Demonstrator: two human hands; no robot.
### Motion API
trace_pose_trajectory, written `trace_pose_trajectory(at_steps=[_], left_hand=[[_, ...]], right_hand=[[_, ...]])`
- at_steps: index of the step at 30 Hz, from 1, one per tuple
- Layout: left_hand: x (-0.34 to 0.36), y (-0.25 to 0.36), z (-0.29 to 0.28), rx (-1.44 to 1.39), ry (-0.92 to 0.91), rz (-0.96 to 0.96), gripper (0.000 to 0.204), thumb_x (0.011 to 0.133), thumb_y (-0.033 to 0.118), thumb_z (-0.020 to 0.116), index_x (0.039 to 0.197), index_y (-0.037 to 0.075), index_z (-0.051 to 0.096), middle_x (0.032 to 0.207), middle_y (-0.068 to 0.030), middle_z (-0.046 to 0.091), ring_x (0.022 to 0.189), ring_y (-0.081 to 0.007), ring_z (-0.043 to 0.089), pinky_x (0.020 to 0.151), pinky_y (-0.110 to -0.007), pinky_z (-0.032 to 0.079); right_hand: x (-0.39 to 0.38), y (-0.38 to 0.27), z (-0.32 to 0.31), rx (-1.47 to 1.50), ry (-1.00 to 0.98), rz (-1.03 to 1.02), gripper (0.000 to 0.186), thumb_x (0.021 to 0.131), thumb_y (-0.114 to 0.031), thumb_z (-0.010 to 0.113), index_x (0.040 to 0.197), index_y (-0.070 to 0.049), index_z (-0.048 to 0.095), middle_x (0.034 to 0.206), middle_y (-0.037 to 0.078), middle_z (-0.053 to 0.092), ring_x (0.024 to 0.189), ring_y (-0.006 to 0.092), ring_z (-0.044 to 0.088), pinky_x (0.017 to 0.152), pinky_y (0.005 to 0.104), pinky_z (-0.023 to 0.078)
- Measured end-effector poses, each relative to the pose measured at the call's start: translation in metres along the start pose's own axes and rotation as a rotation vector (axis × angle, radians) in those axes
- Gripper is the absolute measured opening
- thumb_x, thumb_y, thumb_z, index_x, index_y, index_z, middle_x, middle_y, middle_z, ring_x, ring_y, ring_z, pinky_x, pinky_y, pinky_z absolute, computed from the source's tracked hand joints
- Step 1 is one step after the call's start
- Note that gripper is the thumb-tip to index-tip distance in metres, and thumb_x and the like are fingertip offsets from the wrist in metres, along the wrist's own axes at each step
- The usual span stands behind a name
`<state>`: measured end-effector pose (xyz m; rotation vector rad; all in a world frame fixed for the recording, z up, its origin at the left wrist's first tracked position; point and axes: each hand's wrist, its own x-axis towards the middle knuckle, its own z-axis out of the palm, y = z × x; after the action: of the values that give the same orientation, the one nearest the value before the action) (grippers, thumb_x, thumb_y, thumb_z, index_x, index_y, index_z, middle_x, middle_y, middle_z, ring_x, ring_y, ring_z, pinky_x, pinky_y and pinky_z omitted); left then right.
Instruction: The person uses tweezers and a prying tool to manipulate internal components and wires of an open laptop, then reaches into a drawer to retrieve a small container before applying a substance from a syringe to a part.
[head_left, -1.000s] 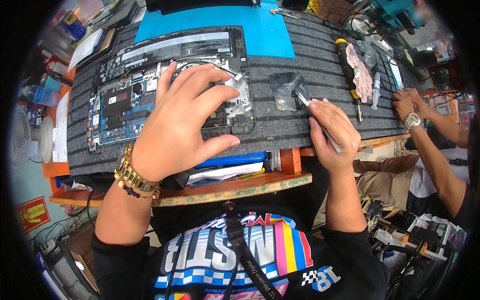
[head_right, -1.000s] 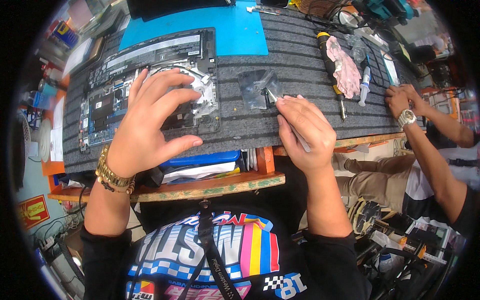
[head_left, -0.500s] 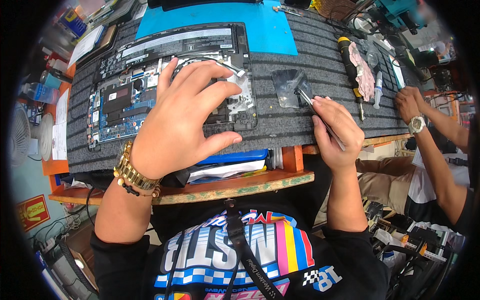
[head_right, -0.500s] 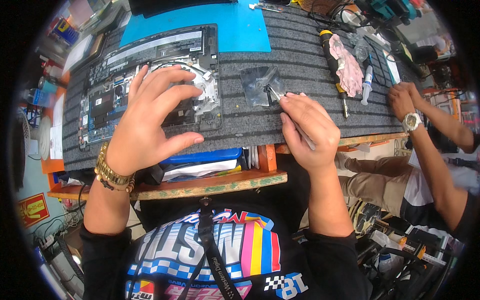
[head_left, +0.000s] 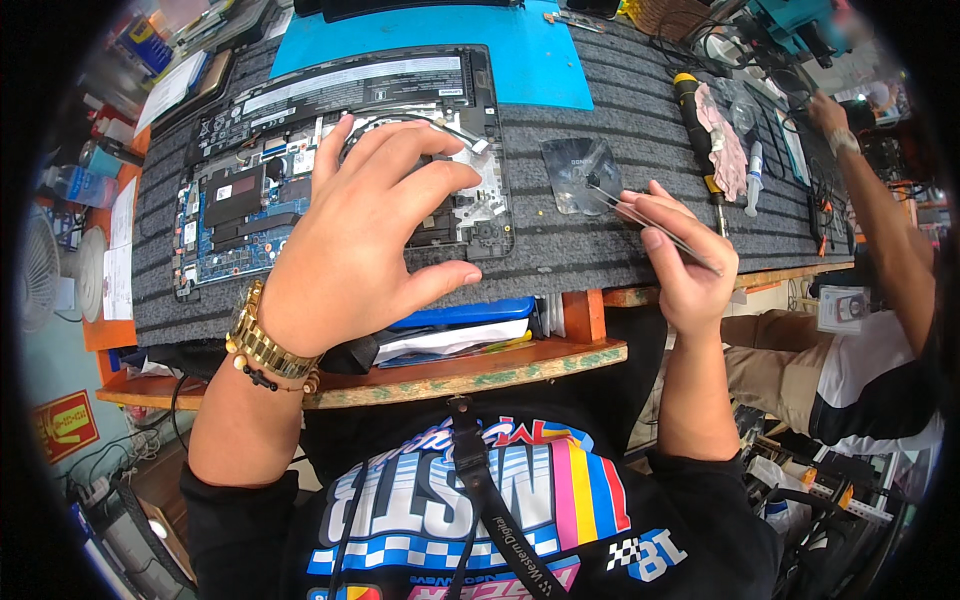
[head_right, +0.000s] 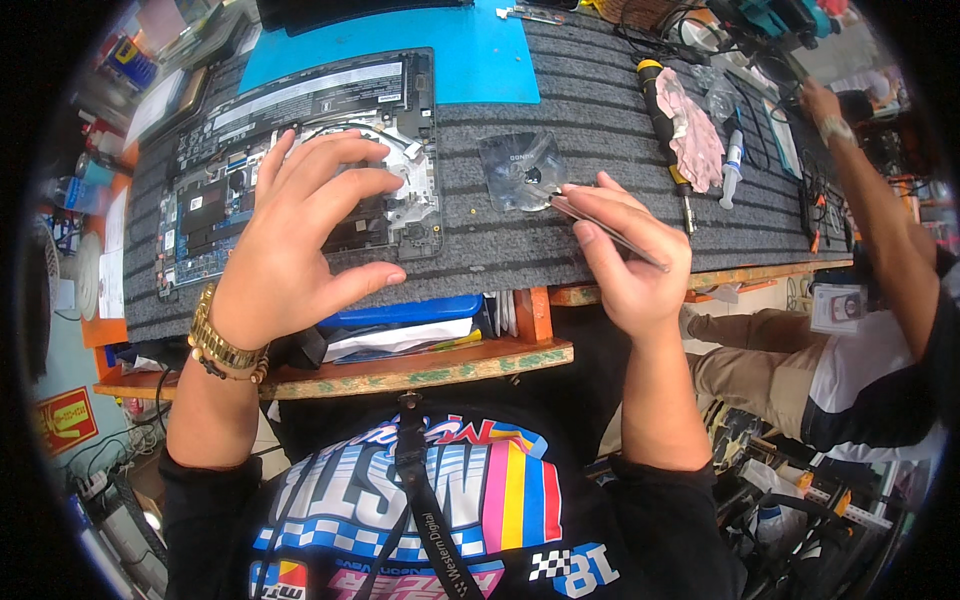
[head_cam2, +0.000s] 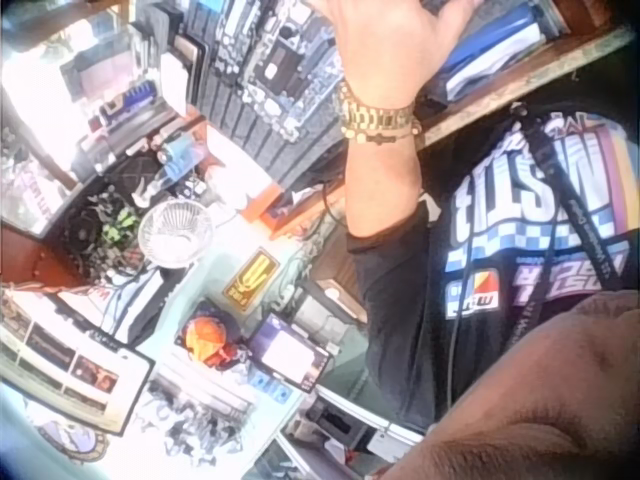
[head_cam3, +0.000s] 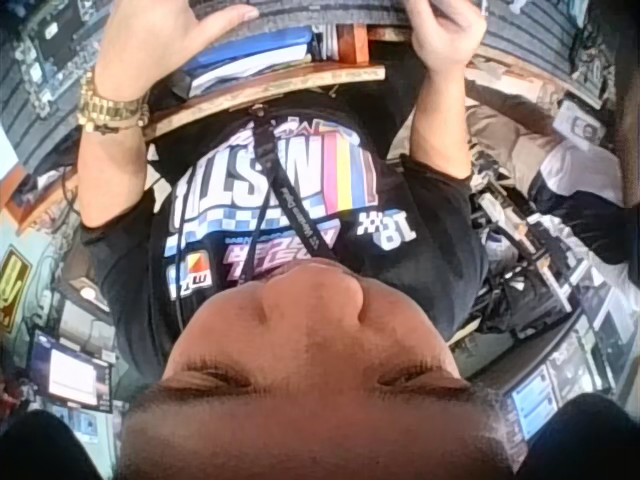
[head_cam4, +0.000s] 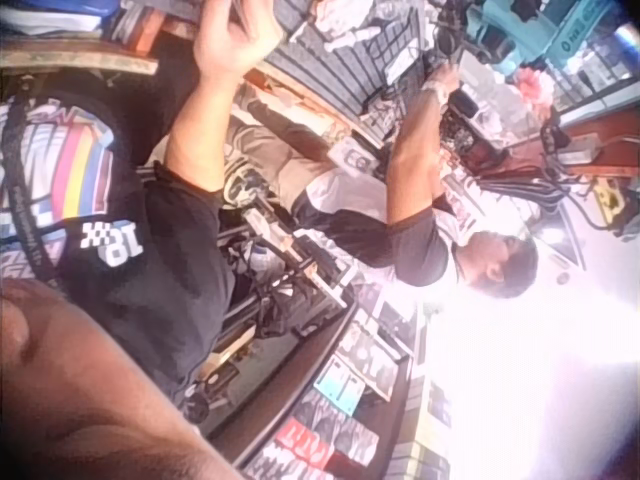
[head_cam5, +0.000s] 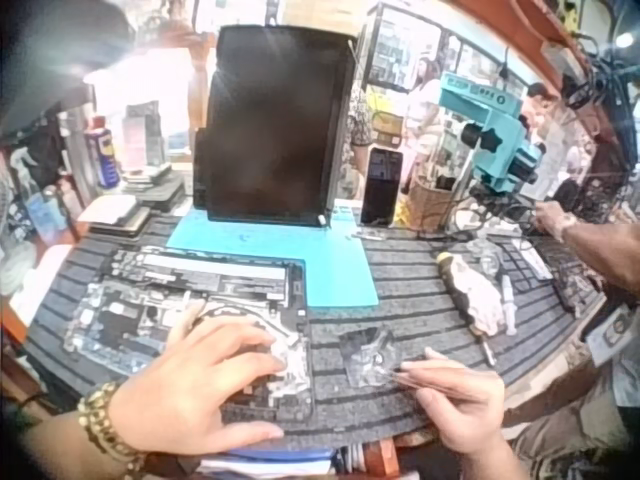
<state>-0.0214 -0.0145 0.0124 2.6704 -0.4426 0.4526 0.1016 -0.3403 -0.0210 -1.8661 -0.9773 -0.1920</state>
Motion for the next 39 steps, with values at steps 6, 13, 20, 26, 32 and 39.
trace_pose_trajectory(at_steps=[6,13,20,26,32,39], left_hand=[[-0.002,-0.002,0.0,-0.003,0.002,-0.005,0.063,0.075,0.035,0.092,0.129,0.014,0.068,0.143,-0.0087,0.062,0.141,-0.0349,0.054,0.126,-0.065,0.023],[-0.003,-0.004,-0.001,-0.024,-0.029,-0.018,0.064,0.073,0.028,0.091,0.131,0.015,0.066,0.145,-0.0082,0.06,0.143,-0.035,0.052,0.126,-0.066,0.022],[-0.004,-0.005,-0.003,-0.023,-0.046,-0.041,0.063,0.074,0.023,0.09,0.132,0.016,0.066,0.146,-0.0082,0.059,0.145,-0.0347,0.05,0.125,-0.067,0.022],[-0.005,-0.005,-0.002,-0.025,-0.038,-0.059,0.063,0.074,0.02,0.089,0.132,0.016,0.066,0.145,-0.0076,0.059,0.144,-0.0342,0.05,0.125,-0.067,0.022],[-0.004,-0.005,-0.001,-0.02,-0.038,-0.059,0.063,0.073,0.019,0.09,0.132,0.016,0.066,0.145,-0.0071,0.059,0.144,-0.0337,0.05,0.125,-0.067,0.023],[-0.005,-0.005,-0.001,-0.017,-0.034,-0.06,0.063,0.073,0.019,0.09,0.132,0.016,0.066,0.145,-0.0078,0.059,0.144,-0.0345,0.05,0.125,-0.067,0.023]], right_hand=[[-0.001,-0.006,-0.001,0.369,0.007,0.151,0.028,0.097,0.003,0.063,0.122,0.013,0.071,0.115,0.027,0.078,0.119,0.0306,0.073,0.124,0.0505,0.041],[0.005,-0.026,0.025,0.702,-0.051,0.15,0.015,0.097,0.005,0.064,0.112,0.009,0.064,0.114,0.026,0.076,0.115,0.0344,0.073,0.111,0.0497,0.053],[0.009,-0.038,0.048,0.592,-0.11,0.259,0.012,0.094,0.005,0.066,0.106,0.006,0.064,0.106,0.021,0.074,0.101,0.0258,0.073,0.095,0.0422,0.059],[0.01,-0.032,0.05,0.469,-0.193,0.253,0.011,0.095,0.005,0.066,0.105,0.007,0.063,0.102,0.023,0.073,0.098,0.0273,0.072,0.093,0.0422,0.058],[0.011,-0.033,0.053,0.439,-0.192,0.246,0.012,0.093,0.007,0.066,0.105,0.007,0.064,0.103,0.022,0.074,0.1,0.0256,0.072,0.095,0.0411,0.057],[0.01,-0.031,0.058,0.457,-0.127,0.232,0.014,0.089,0.008,0.071,0.103,0.007,0.071,0.101,0.013,0.078,0.088,0.0126,0.07,0.08,0.0281,0.057]])
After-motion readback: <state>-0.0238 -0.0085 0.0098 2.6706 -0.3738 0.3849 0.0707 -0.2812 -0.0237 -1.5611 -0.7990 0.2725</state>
